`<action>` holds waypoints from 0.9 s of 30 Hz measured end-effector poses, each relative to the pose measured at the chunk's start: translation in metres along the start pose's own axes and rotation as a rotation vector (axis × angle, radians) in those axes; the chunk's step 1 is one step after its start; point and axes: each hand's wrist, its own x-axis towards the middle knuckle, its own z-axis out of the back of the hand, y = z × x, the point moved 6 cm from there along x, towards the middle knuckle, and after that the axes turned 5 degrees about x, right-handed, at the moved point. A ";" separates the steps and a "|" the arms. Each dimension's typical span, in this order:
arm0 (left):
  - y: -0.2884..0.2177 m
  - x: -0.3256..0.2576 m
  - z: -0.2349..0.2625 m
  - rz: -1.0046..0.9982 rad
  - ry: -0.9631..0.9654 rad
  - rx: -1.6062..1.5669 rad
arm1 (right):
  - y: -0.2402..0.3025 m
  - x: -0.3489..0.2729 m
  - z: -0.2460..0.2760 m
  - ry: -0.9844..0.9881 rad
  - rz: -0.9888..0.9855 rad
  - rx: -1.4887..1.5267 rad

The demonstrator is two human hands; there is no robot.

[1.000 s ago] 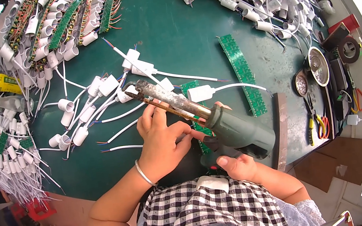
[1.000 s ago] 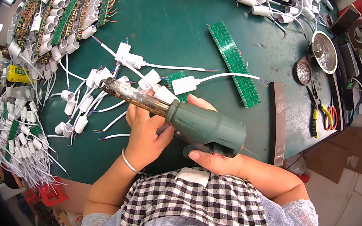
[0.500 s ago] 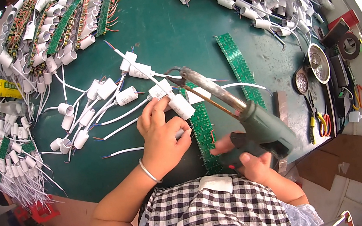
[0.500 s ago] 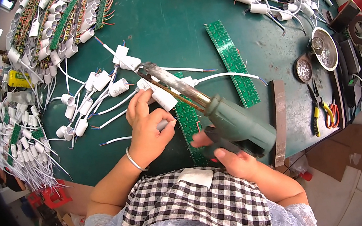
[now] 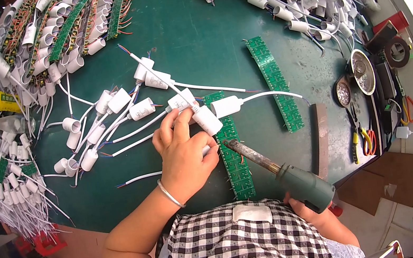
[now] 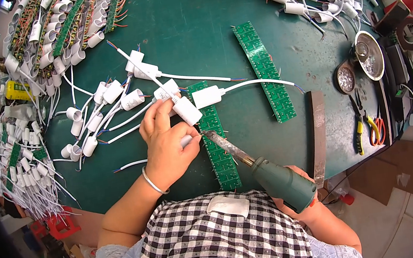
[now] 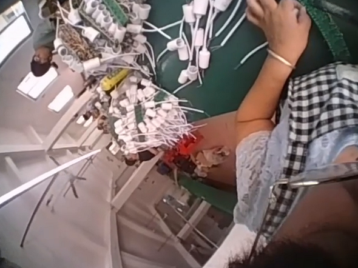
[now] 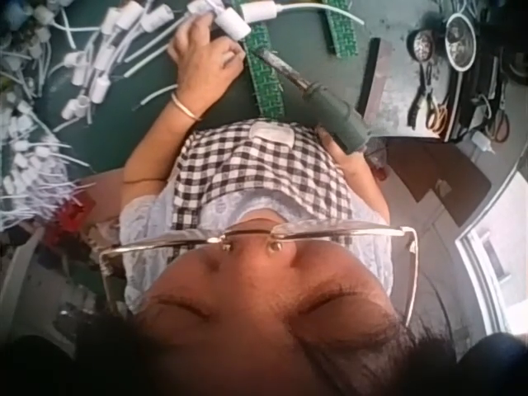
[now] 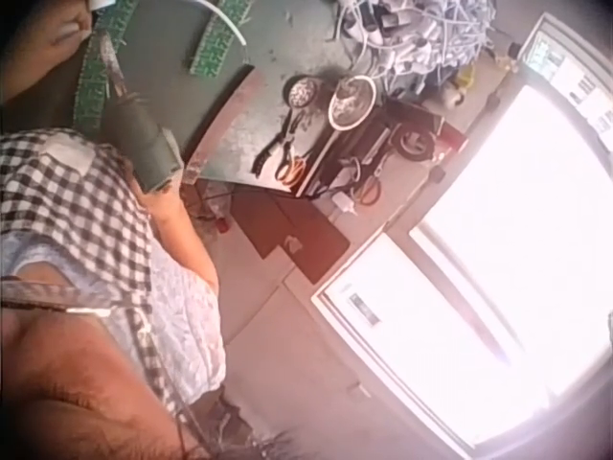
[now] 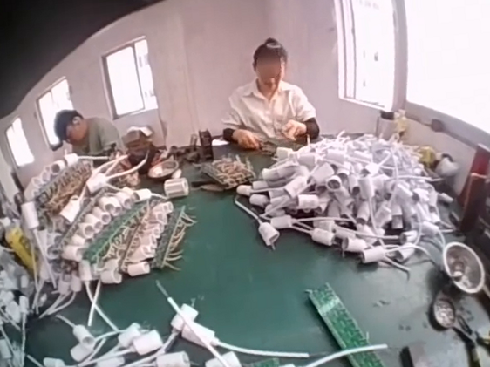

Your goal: The person solders wires to LED circuit boards using a soldering iron, then assembles the soldered LED boards into plastic housings.

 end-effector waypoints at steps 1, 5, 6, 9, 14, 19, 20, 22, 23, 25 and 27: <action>0.000 0.000 0.000 0.001 -0.001 0.000 | 0.004 0.002 0.000 0.001 0.043 0.015; 0.000 0.001 0.000 0.006 0.001 0.000 | 0.007 0.002 0.001 0.036 0.101 -0.039; -0.001 0.001 0.000 0.006 -0.002 0.003 | 0.007 0.002 0.001 0.037 0.101 -0.040; 0.000 0.001 -0.001 0.034 0.015 -0.014 | 0.007 0.003 -0.001 0.031 0.054 -0.015; 0.000 0.000 -0.001 0.040 0.017 0.000 | 0.010 0.006 -0.003 0.052 0.039 0.007; 0.000 0.001 -0.002 0.043 0.014 0.012 | 0.011 0.006 -0.002 0.073 0.071 -0.066; -0.001 0.002 -0.001 0.031 -0.007 0.017 | 0.012 0.007 -0.002 0.081 0.101 -0.113; -0.002 0.002 0.000 0.020 -0.028 0.021 | 0.015 0.009 -0.002 0.098 0.143 -0.160; -0.002 0.002 -0.001 0.017 -0.030 0.023 | 0.018 0.009 -0.002 0.115 0.185 -0.208; -0.002 0.002 0.000 0.017 -0.035 0.028 | 0.020 0.008 -0.002 0.113 0.204 -0.226; -0.002 0.002 0.000 0.016 -0.037 0.030 | 0.020 0.008 -0.002 0.110 0.222 -0.245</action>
